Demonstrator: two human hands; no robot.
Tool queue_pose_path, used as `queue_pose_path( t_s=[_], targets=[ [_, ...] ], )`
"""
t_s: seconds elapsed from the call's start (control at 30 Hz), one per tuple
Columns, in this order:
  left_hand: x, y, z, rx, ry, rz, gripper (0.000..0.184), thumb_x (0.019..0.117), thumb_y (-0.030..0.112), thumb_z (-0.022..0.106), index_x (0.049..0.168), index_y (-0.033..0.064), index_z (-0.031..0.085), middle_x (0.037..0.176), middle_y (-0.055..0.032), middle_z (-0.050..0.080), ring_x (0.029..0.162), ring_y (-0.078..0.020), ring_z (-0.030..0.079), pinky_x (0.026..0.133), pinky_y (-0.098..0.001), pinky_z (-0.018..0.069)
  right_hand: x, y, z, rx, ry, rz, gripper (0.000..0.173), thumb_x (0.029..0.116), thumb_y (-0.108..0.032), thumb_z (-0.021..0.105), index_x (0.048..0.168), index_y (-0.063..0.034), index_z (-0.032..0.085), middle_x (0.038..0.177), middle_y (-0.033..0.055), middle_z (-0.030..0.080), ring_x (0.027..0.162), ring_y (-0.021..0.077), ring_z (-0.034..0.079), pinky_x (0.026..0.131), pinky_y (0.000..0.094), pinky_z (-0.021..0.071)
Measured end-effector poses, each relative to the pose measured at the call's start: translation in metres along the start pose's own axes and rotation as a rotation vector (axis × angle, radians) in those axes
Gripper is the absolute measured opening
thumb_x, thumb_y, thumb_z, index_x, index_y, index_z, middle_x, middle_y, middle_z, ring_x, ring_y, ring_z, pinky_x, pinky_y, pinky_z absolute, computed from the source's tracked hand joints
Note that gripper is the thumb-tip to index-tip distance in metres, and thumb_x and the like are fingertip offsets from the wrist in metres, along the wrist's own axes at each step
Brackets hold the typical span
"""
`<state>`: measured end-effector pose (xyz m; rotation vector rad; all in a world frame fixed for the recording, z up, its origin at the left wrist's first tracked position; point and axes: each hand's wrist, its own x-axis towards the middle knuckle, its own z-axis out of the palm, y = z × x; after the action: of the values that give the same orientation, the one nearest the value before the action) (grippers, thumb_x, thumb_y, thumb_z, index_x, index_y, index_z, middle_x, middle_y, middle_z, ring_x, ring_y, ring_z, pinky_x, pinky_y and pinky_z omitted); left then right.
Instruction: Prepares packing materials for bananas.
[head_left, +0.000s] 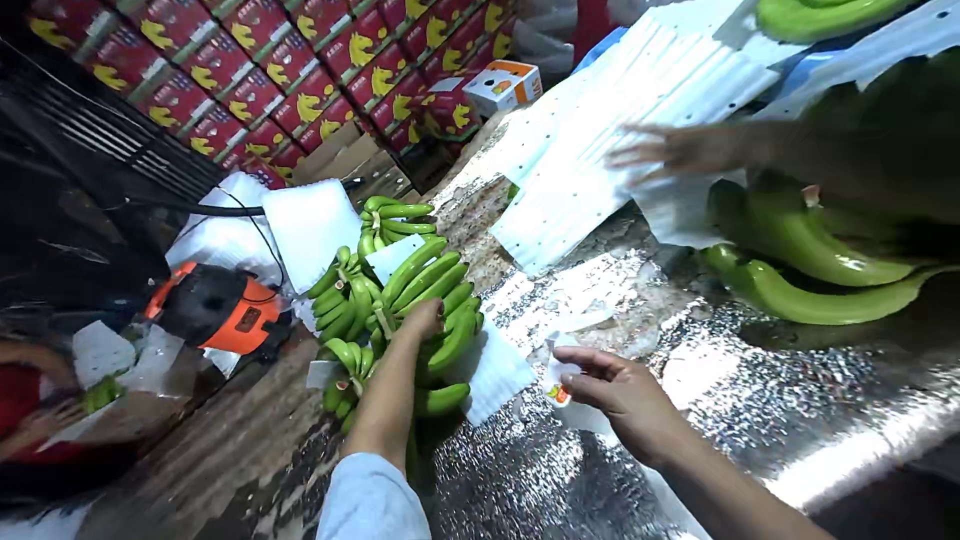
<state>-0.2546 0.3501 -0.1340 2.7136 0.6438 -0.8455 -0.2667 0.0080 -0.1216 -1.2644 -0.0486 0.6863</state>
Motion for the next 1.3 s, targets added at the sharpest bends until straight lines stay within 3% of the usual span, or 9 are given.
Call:
queue_pose_path(
  t_s=[0.17,0.27,0.37,0.57,0.77,0.93,1.03,1.13,1.3],
  targets=[
    [-0.009,0.027,0.005,0.235,0.190,-0.093,0.058,0.0930,0.005,0.067,0.147,0.0011,0.048,0.135,-0.0301,0.060,0.131,-0.0504,0.052,0.107,-0.0693,0.0386,0.013,0.002,0.008,0.158,0.098,0.131,0.033,0.0935,0.010,0.058,0.126,0.0051,0.062,0.099,0.0097,0.068,0.069,0.0114,0.066,0.067,0.0259,0.0593],
    [-0.041,0.053,-0.004,-0.025,0.327,0.169,0.032,0.0964,0.011,0.066,0.127,0.0022,0.068,0.132,-0.0224,0.064,0.130,-0.0388,0.055,0.111,-0.0580,0.0396,0.017,0.005,0.008,0.226,0.127,0.167,0.031,0.0976,0.008,0.054,0.127,0.0053,0.061,0.107,0.0114,0.068,0.072,0.0115,0.067,0.069,0.0257,0.0586],
    [-0.087,0.085,0.019,-0.384,0.368,0.675,0.017,0.0909,0.009,0.073,0.103,-0.0018,0.077,0.110,-0.0172,0.073,0.112,-0.0273,0.067,0.104,-0.0452,0.0507,0.017,0.010,0.012,0.246,0.121,0.188,0.029,0.0994,0.006,0.052,0.127,0.0056,0.060,0.107,0.0105,0.068,0.074,0.0107,0.066,0.072,0.0252,0.0583],
    [-0.124,0.115,0.058,0.113,0.826,0.873,0.003,0.0880,0.014,0.075,0.085,0.0152,0.075,0.092,-0.0034,0.075,0.092,-0.0244,0.073,0.102,-0.0626,0.0459,0.011,0.008,0.018,0.221,0.068,0.207,0.028,0.0993,0.005,0.052,0.126,0.0066,0.062,0.098,0.0111,0.071,0.076,0.0130,0.070,0.074,0.0270,0.0599],
    [-0.139,0.121,0.064,0.274,0.824,0.843,0.016,0.0850,-0.001,0.068,0.086,0.0146,0.073,0.101,-0.0033,0.075,0.103,-0.0277,0.071,0.105,-0.0662,0.0415,0.012,0.011,0.021,0.165,0.025,0.240,0.031,0.0978,0.005,0.054,0.128,0.0070,0.061,0.102,0.0126,0.072,0.078,0.0134,0.071,0.075,0.0272,0.0607],
    [-0.124,0.102,0.052,-0.039,0.609,1.016,0.005,0.0883,0.009,0.074,0.083,0.0107,0.075,0.105,-0.0078,0.074,0.110,-0.0272,0.067,0.101,-0.0483,0.0489,0.033,0.028,0.009,0.105,0.124,0.225,0.035,0.0947,0.008,0.056,0.129,0.0054,0.061,0.095,0.0105,0.067,0.065,0.0097,0.062,0.062,0.0240,0.0546],
    [-0.098,0.069,0.011,-0.329,0.404,0.652,0.013,0.0911,0.005,0.071,0.094,-0.0071,0.073,0.101,-0.0185,0.073,0.102,-0.0271,0.069,0.096,-0.0413,0.0541,0.043,0.029,-0.004,0.077,0.202,0.196,0.033,0.0947,0.007,0.056,0.127,0.0033,0.063,0.105,0.0106,0.066,0.070,0.0085,0.061,0.064,0.0233,0.0533],
    [-0.044,0.024,-0.022,-0.183,0.343,0.132,0.030,0.1024,0.013,0.060,0.126,-0.0054,0.065,0.119,-0.0236,0.069,0.114,-0.0357,0.067,0.104,-0.0516,0.0503,0.039,0.026,-0.008,0.103,0.162,0.138,0.020,0.0979,-0.002,0.058,0.115,0.0025,0.069,0.102,0.0075,0.071,0.080,0.0105,0.067,0.074,0.0263,0.0568],
    [0.015,-0.013,-0.037,0.079,0.340,-0.045,0.037,0.1031,0.010,0.057,0.138,-0.0015,0.056,0.126,-0.0268,0.065,0.124,-0.0436,0.061,0.107,-0.0590,0.0460,0.025,0.018,-0.003,0.236,0.089,0.132,0.038,0.0870,0.012,0.061,0.122,-0.0003,0.064,0.107,0.0080,0.068,0.068,0.0093,0.065,0.059,0.0223,0.0566]
  ],
)
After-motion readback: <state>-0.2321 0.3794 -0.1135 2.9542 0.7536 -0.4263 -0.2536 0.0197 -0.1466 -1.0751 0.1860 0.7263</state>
